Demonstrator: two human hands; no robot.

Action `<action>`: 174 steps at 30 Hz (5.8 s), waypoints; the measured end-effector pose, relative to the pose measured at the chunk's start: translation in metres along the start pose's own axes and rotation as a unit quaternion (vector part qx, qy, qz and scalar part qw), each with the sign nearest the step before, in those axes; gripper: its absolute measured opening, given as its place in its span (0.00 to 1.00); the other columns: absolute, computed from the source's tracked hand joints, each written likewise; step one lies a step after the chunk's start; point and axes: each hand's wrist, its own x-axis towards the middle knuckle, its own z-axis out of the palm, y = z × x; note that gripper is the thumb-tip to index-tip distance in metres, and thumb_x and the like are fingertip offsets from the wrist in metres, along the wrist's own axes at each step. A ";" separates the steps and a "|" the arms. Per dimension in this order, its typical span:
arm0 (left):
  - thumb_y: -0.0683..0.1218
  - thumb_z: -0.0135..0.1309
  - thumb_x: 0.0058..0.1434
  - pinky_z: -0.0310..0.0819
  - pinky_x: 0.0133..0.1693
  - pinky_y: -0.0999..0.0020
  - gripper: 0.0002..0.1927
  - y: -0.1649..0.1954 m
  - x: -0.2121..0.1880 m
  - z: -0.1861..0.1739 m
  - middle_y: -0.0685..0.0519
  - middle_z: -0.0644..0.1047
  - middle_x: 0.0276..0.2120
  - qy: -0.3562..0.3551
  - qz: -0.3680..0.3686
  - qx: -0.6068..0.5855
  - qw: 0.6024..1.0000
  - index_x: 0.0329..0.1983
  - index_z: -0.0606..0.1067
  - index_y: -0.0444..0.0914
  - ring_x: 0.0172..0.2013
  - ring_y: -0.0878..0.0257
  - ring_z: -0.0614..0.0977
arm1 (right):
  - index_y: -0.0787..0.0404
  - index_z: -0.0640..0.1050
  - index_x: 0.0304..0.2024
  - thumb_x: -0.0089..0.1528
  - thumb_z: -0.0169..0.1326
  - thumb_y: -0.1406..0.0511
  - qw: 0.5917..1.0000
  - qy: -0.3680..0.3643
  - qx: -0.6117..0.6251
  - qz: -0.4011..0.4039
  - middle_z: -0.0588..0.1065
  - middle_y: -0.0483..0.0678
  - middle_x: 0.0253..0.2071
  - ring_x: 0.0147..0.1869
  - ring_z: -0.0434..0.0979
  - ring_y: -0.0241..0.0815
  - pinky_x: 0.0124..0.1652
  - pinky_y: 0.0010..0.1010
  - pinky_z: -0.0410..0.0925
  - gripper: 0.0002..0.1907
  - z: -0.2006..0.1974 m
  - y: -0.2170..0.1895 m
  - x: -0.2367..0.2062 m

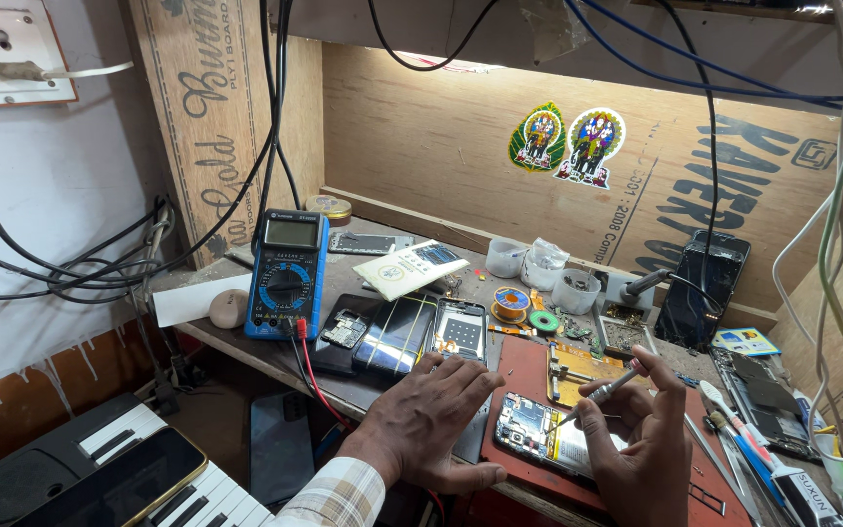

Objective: The person repairs a disassembled smartphone on a workbench, holding the phone steady with one hand while using a precision screwdriver with the other to work on the internal components. They occasionally reposition the phone and pick at small parts on the board.

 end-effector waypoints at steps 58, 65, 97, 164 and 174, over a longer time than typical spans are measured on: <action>0.78 0.49 0.57 0.57 0.66 0.49 0.53 0.000 0.000 0.000 0.42 0.71 0.58 -0.012 -0.004 0.000 1.000 0.67 0.65 0.31 0.62 0.48 0.72 | 0.60 0.56 0.68 0.59 0.56 0.74 1.000 -0.010 -0.004 -0.029 0.81 0.60 0.41 0.45 0.86 0.47 0.46 0.38 0.80 0.38 0.000 0.004 -0.001; 0.78 0.50 0.56 0.57 0.66 0.49 0.53 0.000 0.000 0.000 0.42 0.72 0.58 -0.010 -0.006 0.002 1.000 0.67 0.66 0.31 0.61 0.48 0.72 | 0.60 0.56 0.69 0.59 0.56 0.74 1.000 -0.006 0.002 -0.023 0.81 0.60 0.40 0.45 0.86 0.47 0.45 0.38 0.80 0.38 0.000 0.004 -0.001; 0.78 0.50 0.56 0.56 0.66 0.48 0.53 -0.001 0.001 0.001 0.42 0.71 0.58 -0.023 -0.013 -0.008 1.000 0.68 0.65 0.32 0.62 0.47 0.71 | 0.55 0.58 0.70 0.58 0.55 0.70 0.993 -0.058 -0.047 -0.087 0.79 0.55 0.46 0.49 0.85 0.47 0.42 0.40 0.82 0.39 -0.001 0.010 -0.001; 0.77 0.50 0.57 0.57 0.65 0.49 0.52 -0.001 -0.002 0.000 0.41 0.72 0.57 -0.001 -0.003 -0.009 1.000 0.68 0.65 0.32 0.61 0.47 0.72 | 0.50 0.59 0.71 0.58 0.60 0.64 0.990 -0.059 -0.095 -0.085 0.81 0.51 0.39 0.46 0.86 0.46 0.40 0.40 0.80 0.41 0.000 0.020 0.003; 0.77 0.49 0.57 0.59 0.65 0.50 0.52 0.001 -0.001 -0.002 0.42 0.73 0.56 0.011 -0.002 -0.007 1.000 0.67 0.67 0.31 0.61 0.48 0.73 | 0.50 0.59 0.72 0.57 0.62 0.64 0.992 -0.070 -0.092 -0.053 0.82 0.52 0.41 0.48 0.86 0.46 0.41 0.41 0.79 0.43 0.000 0.016 0.003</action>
